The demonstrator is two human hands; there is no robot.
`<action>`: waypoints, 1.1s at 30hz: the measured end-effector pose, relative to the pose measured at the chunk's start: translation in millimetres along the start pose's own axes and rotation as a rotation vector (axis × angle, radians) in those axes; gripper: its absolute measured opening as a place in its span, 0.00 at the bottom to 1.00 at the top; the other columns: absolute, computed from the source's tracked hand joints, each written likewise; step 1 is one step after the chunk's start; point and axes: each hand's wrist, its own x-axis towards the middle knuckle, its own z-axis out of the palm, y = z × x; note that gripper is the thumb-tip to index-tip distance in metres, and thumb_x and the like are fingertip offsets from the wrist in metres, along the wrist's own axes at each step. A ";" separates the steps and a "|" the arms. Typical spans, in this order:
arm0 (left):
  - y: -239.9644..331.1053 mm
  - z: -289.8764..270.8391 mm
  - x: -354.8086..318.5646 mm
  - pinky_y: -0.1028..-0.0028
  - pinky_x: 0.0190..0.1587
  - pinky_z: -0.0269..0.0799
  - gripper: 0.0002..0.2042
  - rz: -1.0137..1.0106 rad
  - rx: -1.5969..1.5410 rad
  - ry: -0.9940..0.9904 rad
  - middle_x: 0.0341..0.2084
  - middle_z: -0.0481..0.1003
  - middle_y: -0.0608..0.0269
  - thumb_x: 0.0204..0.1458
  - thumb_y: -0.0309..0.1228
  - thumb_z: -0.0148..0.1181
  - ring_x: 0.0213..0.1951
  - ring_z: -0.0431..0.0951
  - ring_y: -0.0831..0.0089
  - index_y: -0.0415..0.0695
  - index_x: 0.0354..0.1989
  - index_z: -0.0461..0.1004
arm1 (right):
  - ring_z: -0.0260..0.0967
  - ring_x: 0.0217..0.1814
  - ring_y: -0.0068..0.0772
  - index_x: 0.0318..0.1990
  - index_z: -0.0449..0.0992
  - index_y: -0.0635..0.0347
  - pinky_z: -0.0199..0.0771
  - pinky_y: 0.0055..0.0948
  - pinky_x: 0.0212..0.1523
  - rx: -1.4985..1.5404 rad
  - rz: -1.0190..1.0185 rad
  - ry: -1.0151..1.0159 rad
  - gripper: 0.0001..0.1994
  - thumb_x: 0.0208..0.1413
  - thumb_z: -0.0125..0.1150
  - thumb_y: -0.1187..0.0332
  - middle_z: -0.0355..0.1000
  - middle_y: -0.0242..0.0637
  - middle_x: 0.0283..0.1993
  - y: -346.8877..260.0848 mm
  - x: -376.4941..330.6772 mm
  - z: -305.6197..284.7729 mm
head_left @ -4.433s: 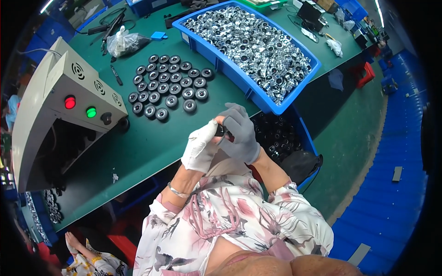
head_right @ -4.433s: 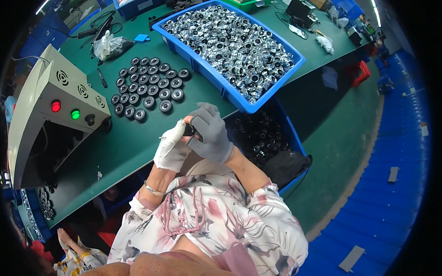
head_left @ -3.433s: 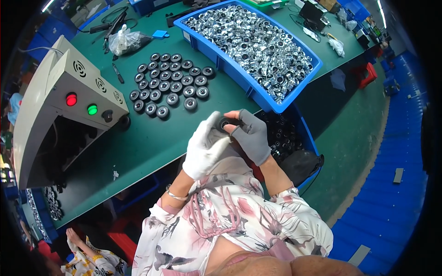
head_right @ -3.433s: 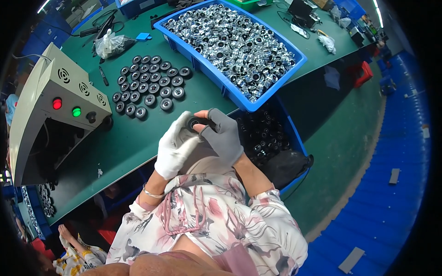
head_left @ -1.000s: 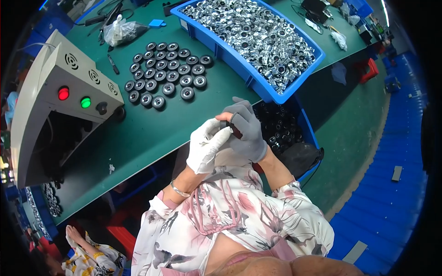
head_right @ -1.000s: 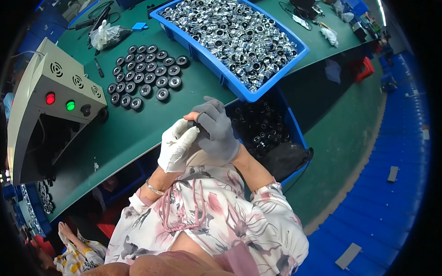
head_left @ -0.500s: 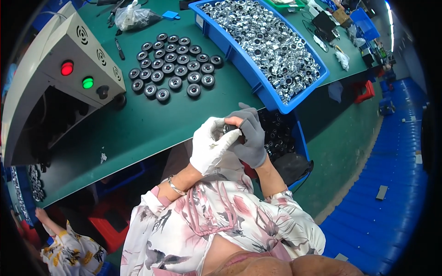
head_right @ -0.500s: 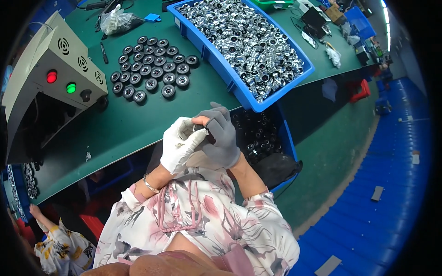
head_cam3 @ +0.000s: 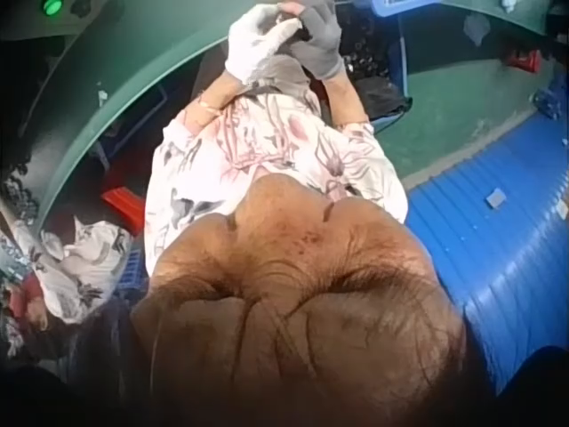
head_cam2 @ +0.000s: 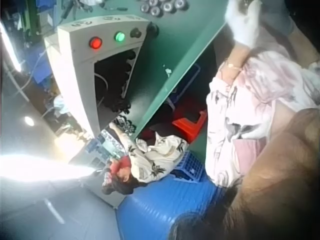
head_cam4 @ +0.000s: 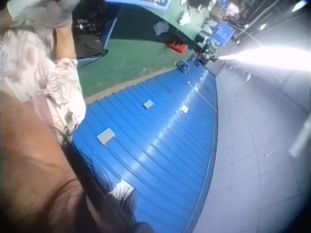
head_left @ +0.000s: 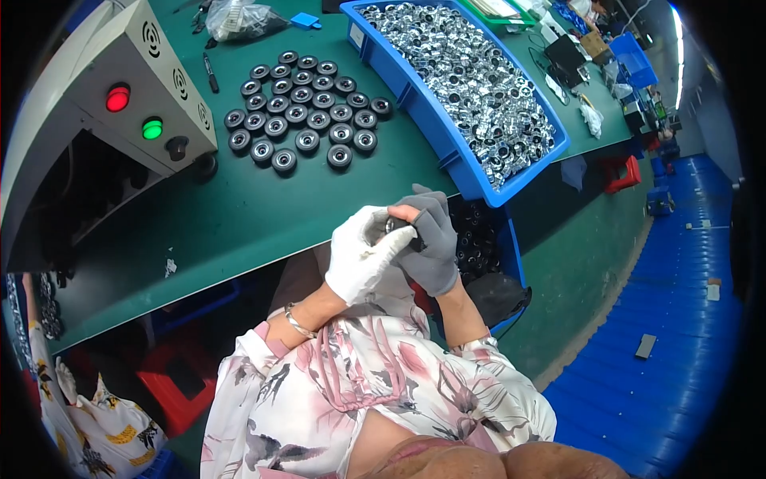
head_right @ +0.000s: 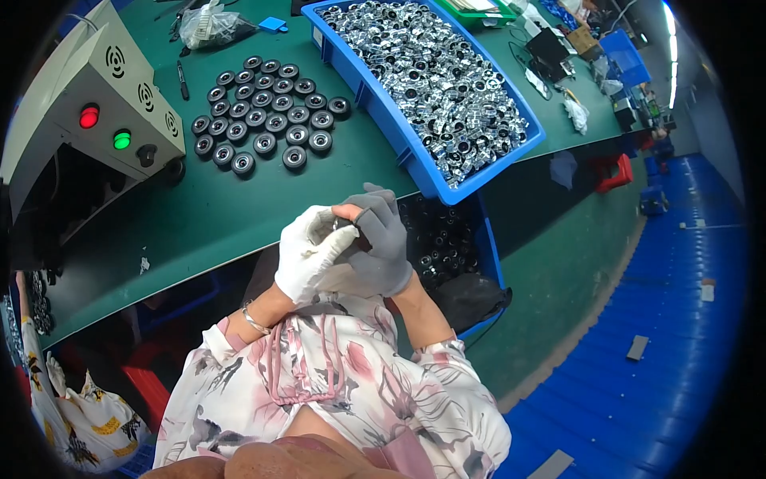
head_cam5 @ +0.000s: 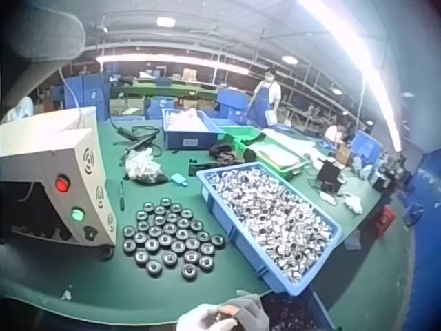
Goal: Assembling bearing components into small black plastic wheels at a factory workstation.
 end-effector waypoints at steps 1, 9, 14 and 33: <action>0.3 -3.2 0.0 0.76 0.47 0.73 0.16 0.017 -0.060 0.000 0.40 0.79 0.61 0.58 0.31 0.66 0.41 0.77 0.78 0.35 0.51 0.74 | 0.69 0.47 0.44 0.48 0.77 0.60 0.68 0.44 0.58 0.036 0.054 -0.018 0.23 0.41 0.75 0.68 0.73 0.37 0.43 -1.9 1.3 0.2; 1.1 -12.6 4.3 0.72 0.43 0.71 0.26 -0.333 -0.801 -0.194 0.36 0.78 0.59 0.62 0.53 0.55 0.35 0.74 0.71 0.38 0.50 0.73 | 0.66 0.41 0.18 0.56 0.73 0.68 0.70 0.19 0.40 0.639 0.547 -0.060 0.18 0.61 0.62 0.68 0.69 0.32 0.45 -19.1 9.0 -11.5; 3.5 -16.3 1.9 0.74 0.39 0.73 0.25 -0.395 -0.663 -0.204 0.34 0.78 0.60 0.64 0.52 0.54 0.32 0.75 0.73 0.38 0.48 0.75 | 0.65 0.31 0.13 0.51 0.76 0.68 0.69 0.17 0.34 0.917 0.915 -0.113 0.13 0.67 0.51 0.70 0.72 0.29 0.36 -22.0 14.2 -16.8; -4.7 -19.0 -8.1 0.79 0.33 0.72 0.09 -0.038 0.149 0.054 0.29 0.78 0.66 0.54 0.22 0.66 0.29 0.76 0.82 0.36 0.43 0.76 | 0.62 0.30 0.10 0.39 0.79 0.64 0.62 0.16 0.30 0.711 0.802 -0.105 0.06 0.61 0.59 0.71 0.71 0.22 0.30 -13.8 13.8 0.5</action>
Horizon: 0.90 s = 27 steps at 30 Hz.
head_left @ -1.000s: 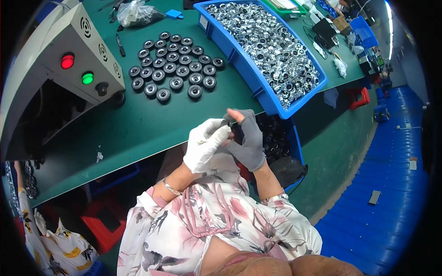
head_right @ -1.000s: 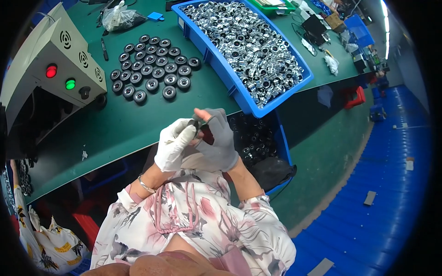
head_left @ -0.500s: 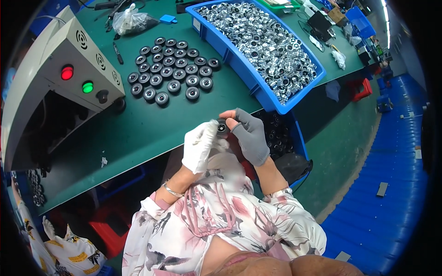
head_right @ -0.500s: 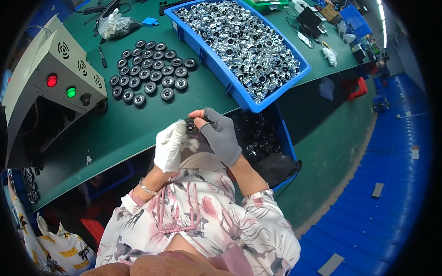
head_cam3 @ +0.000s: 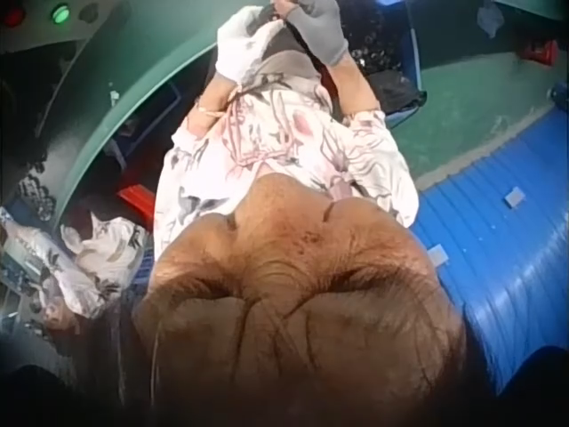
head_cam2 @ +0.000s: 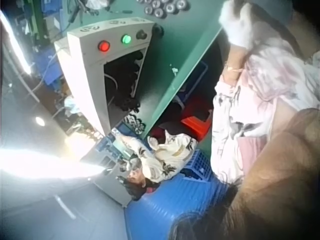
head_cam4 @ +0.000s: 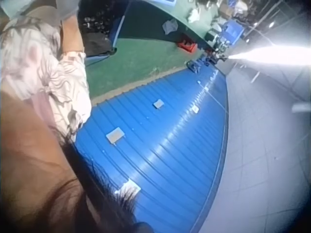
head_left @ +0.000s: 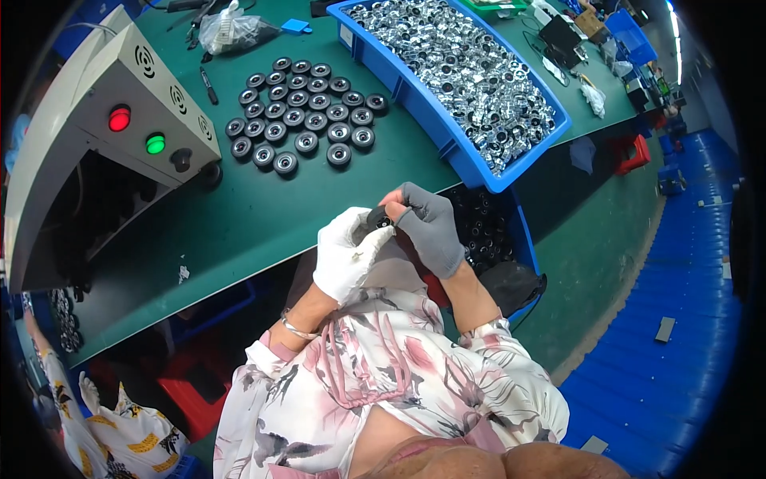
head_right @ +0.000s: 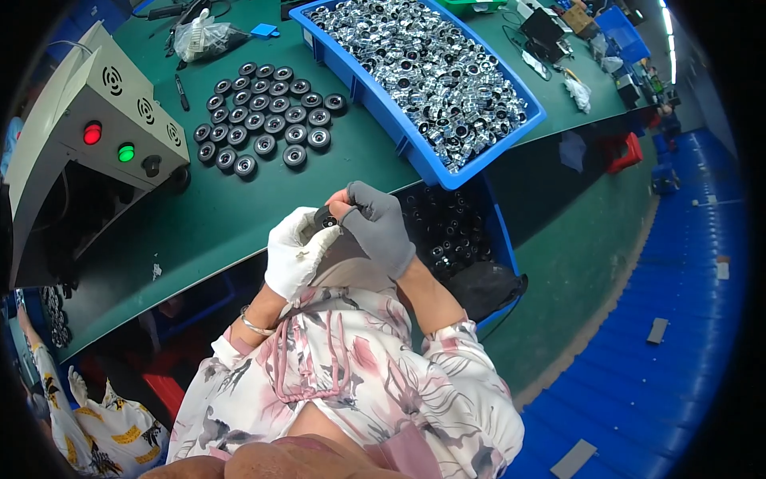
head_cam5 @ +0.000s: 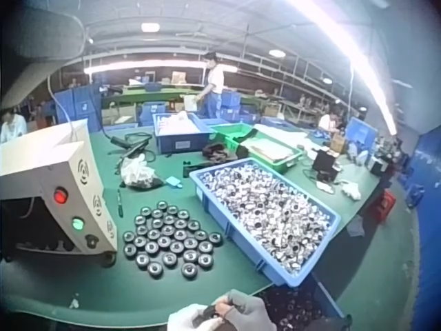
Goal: Assembling bearing components into small black plastic wheels at a factory workstation.
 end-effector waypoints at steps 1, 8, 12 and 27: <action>3.0 -2.4 0.9 0.79 0.33 0.72 0.09 -0.002 0.000 0.003 0.29 0.78 0.66 0.54 0.22 0.66 0.29 0.76 0.82 0.36 0.43 0.76 | 0.62 0.30 0.11 0.38 0.78 0.64 0.62 0.16 0.30 -0.014 -0.017 -0.031 0.05 0.60 0.60 0.71 0.71 0.22 0.30 -1.8 1.2 -1.9; 13.4 -5.3 2.2 0.77 0.36 0.76 0.09 -0.075 0.100 -0.108 0.33 0.79 0.61 0.56 0.22 0.65 0.32 0.80 0.75 0.35 0.43 0.74 | 0.64 0.30 0.11 0.34 0.77 0.63 0.65 0.18 0.30 -0.356 -0.216 -0.175 0.05 0.60 0.61 0.71 0.70 0.24 0.28 -1.3 8.1 -15.7; 12.0 7.9 -7.6 0.77 0.37 0.79 0.10 -0.152 -0.467 0.004 0.34 0.78 0.59 0.59 0.21 0.60 0.32 0.79 0.77 0.34 0.46 0.70 | 0.65 0.30 0.12 0.34 0.77 0.64 0.66 0.19 0.30 -0.181 -0.091 0.015 0.04 0.58 0.62 0.72 0.71 0.26 0.30 10.8 1.9 -2.3; 7.1 -0.5 -6.3 0.76 0.50 0.74 0.26 0.344 0.039 -0.019 0.45 0.73 0.63 0.52 0.13 0.64 0.45 0.76 0.76 0.36 0.62 0.69 | 0.65 0.34 0.13 0.39 0.77 0.65 0.65 0.16 0.37 0.141 0.059 -0.092 0.08 0.58 0.63 0.69 0.71 0.27 0.34 12.5 -3.7 -10.6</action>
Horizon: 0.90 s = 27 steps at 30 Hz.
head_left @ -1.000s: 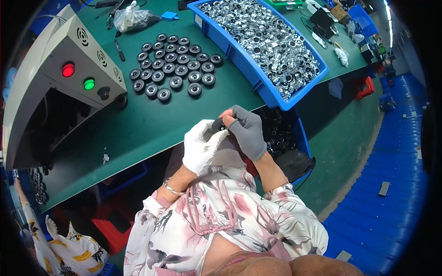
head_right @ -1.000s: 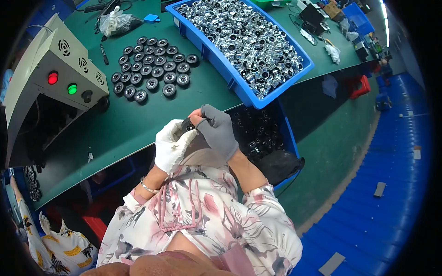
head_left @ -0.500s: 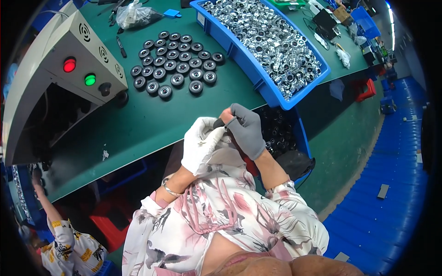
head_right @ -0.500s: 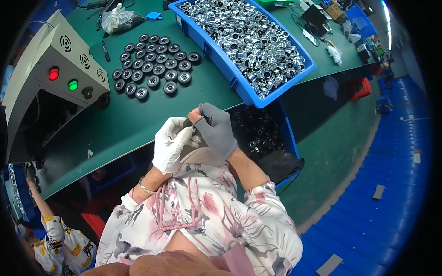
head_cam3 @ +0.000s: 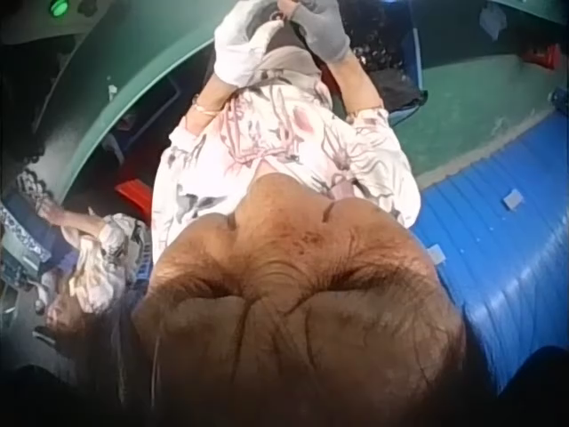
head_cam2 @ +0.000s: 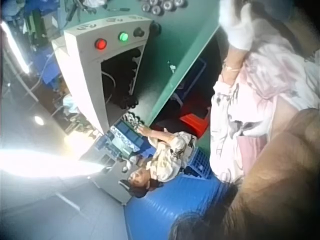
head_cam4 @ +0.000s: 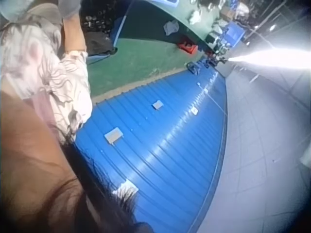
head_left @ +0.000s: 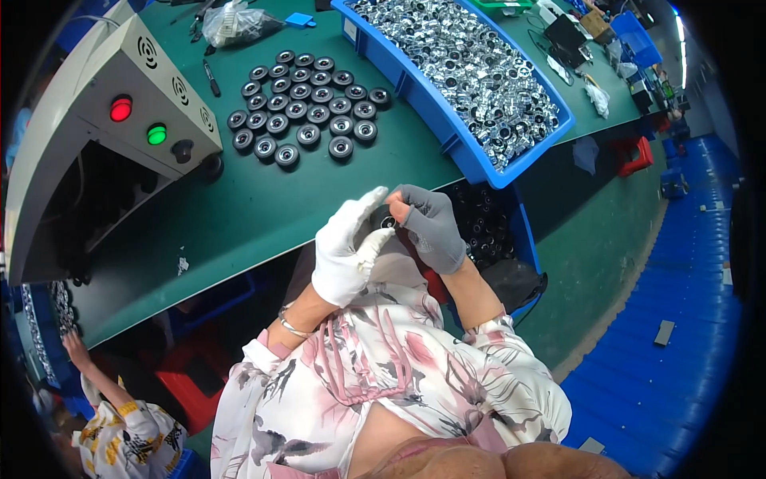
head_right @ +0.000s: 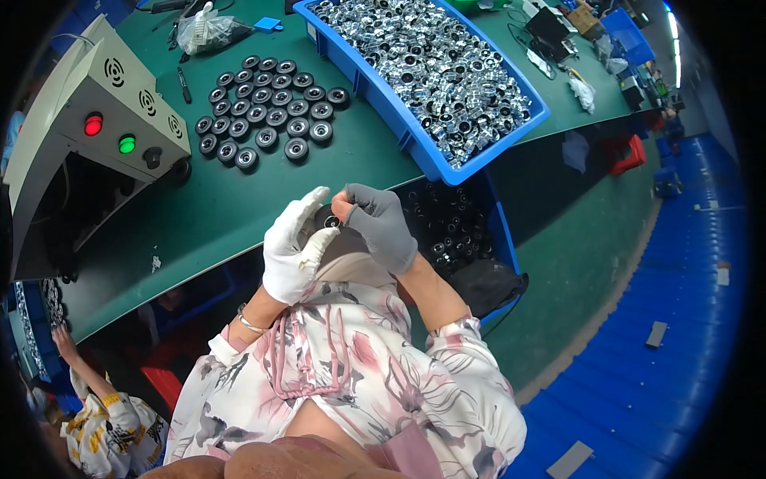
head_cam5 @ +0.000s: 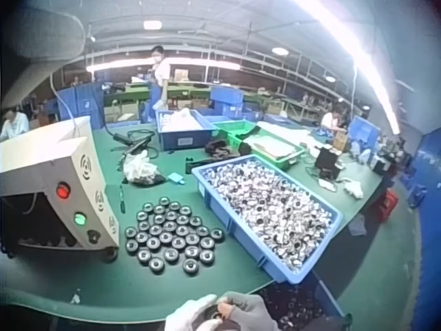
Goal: Assembling bearing components into small black plastic wheels at a factory workstation.
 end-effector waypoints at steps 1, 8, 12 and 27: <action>4.2 -2.8 1.5 0.77 0.49 0.74 0.26 0.000 0.020 -0.004 0.44 0.74 0.64 0.53 0.13 0.63 0.44 0.76 0.77 0.35 0.62 0.69 | 0.66 0.37 0.14 0.41 0.78 0.65 0.67 0.17 0.39 -0.017 0.067 -0.002 0.10 0.59 0.65 0.67 0.72 0.28 0.37 -2.9 -0.8 0.5; 9.8 -6.3 5.1 0.80 0.45 0.76 0.32 -0.320 -0.445 0.014 0.45 0.74 0.58 0.53 0.13 0.62 0.43 0.77 0.78 0.35 0.68 0.61 | 0.69 0.53 0.32 0.53 0.78 0.60 0.73 0.31 0.52 -0.623 -0.515 -0.097 0.25 0.44 0.76 0.72 0.65 0.39 0.55 -21.5 -2.4 -0.5; 10.6 -8.5 0.7 0.75 0.51 0.73 0.29 -0.374 -0.715 -0.045 0.45 0.73 0.58 0.60 0.27 0.61 0.47 0.75 0.75 0.36 0.69 0.59 | 0.66 0.53 0.26 0.49 0.79 0.61 0.68 0.25 0.52 -0.406 -0.427 -0.108 0.23 0.43 0.79 0.69 0.64 0.35 0.55 -2.6 -3.1 0.1; 9.3 -5.4 -4.2 0.75 0.50 0.75 0.17 -0.584 -0.778 -0.025 0.45 0.76 0.58 0.58 0.24 0.61 0.44 0.77 0.76 0.34 0.55 0.70 | 0.66 0.46 0.37 0.47 0.79 0.59 0.71 0.31 0.45 -0.750 -0.751 -0.021 0.19 0.44 0.72 0.71 0.70 0.37 0.45 -9.7 -6.6 4.1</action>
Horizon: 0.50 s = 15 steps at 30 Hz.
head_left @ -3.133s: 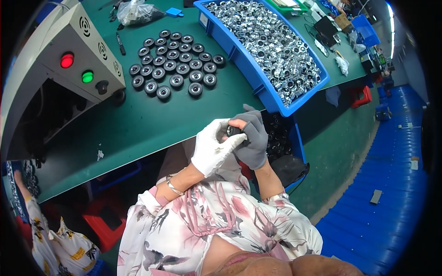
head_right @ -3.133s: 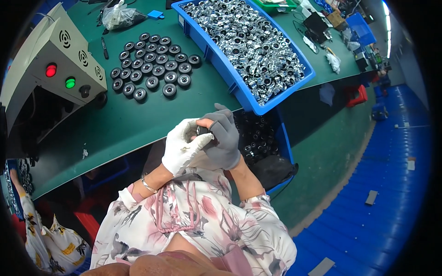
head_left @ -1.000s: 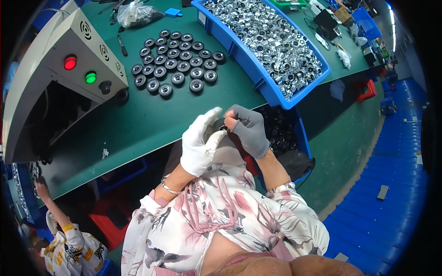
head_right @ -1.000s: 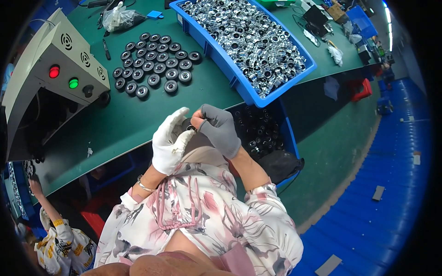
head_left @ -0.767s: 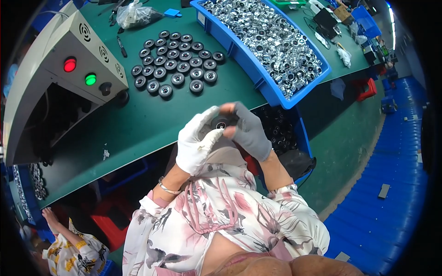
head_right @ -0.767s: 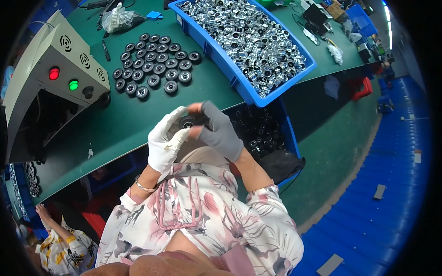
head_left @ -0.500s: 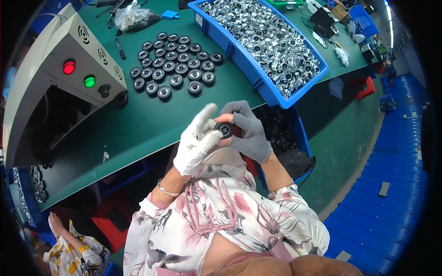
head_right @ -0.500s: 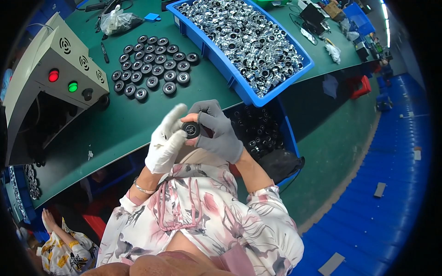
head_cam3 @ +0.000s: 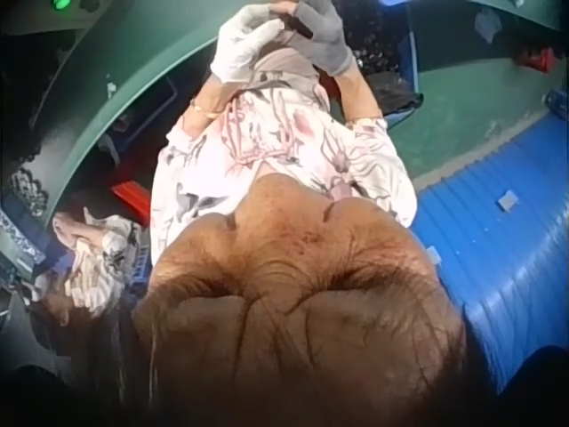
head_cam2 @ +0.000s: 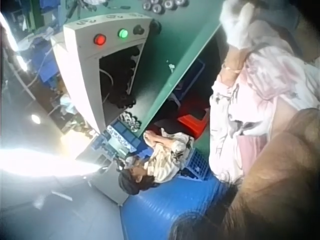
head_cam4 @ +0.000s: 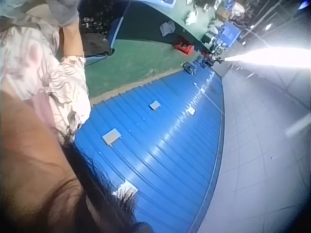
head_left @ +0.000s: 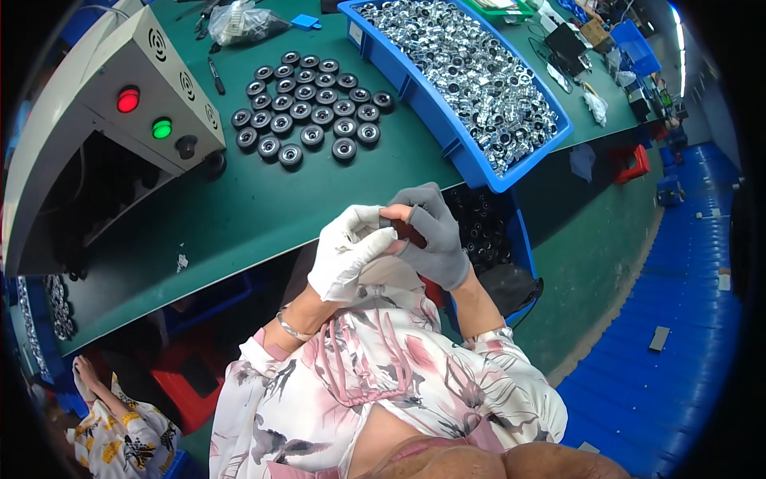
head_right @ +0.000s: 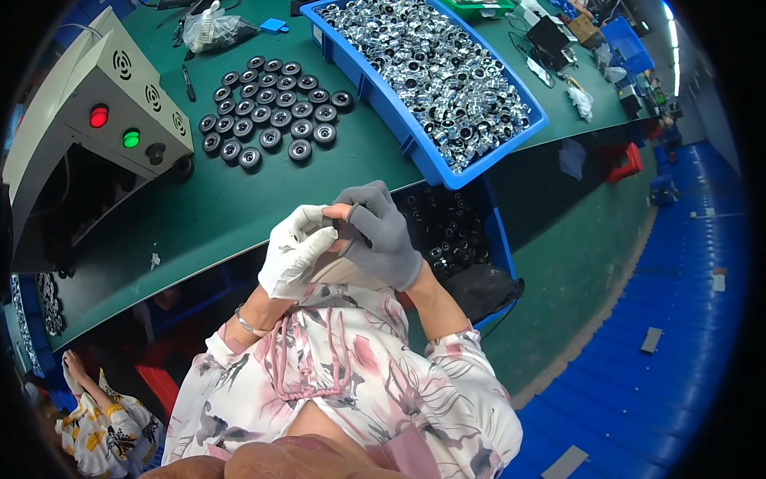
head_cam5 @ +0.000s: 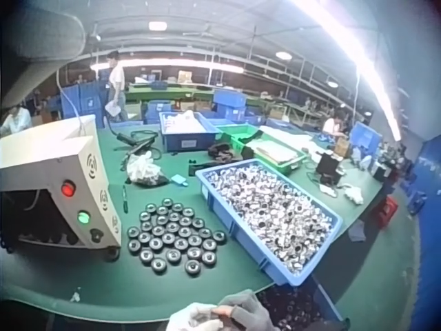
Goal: Assembling bearing components into small black plastic wheels at a factory workstation.
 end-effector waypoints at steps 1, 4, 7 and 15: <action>-0.9 1.8 -1.0 0.76 0.48 0.75 0.17 0.060 0.082 0.002 0.43 0.76 0.59 0.57 0.24 0.62 0.42 0.77 0.77 0.34 0.54 0.71 | 0.66 0.46 0.39 0.47 0.79 0.59 0.71 0.33 0.45 0.033 0.020 0.002 0.21 0.41 0.73 0.70 0.71 0.36 0.45 -1.2 1.1 -0.7; 3.5 8.5 -2.6 0.77 0.45 0.75 0.16 0.149 0.318 0.038 0.41 0.76 0.60 0.56 0.24 0.64 0.40 0.76 0.79 0.34 0.52 0.72 | 0.67 0.44 0.40 0.46 0.78 0.61 0.71 0.33 0.43 -0.019 -0.032 -0.010 0.22 0.40 0.74 0.70 0.71 0.38 0.45 3.8 -3.2 -1.7; -2.9 9.9 -0.9 0.78 0.43 0.74 0.17 0.203 0.461 0.094 0.38 0.77 0.61 0.52 0.26 0.68 0.37 0.76 0.80 0.35 0.49 0.73 | 0.68 0.43 0.41 0.46 0.77 0.62 0.71 0.33 0.41 -0.005 -0.039 0.018 0.22 0.39 0.74 0.71 0.71 0.39 0.44 2.6 -4.2 0.9; -23.0 5.2 11.0 0.78 0.39 0.73 0.18 0.405 0.558 0.148 0.34 0.77 0.65 0.47 0.26 0.73 0.34 0.75 0.81 0.39 0.45 0.74 | 0.70 0.43 0.44 0.46 0.76 0.63 0.72 0.35 0.43 -0.001 -0.047 0.075 0.24 0.35 0.72 0.78 0.71 0.40 0.43 5.2 -10.6 7.0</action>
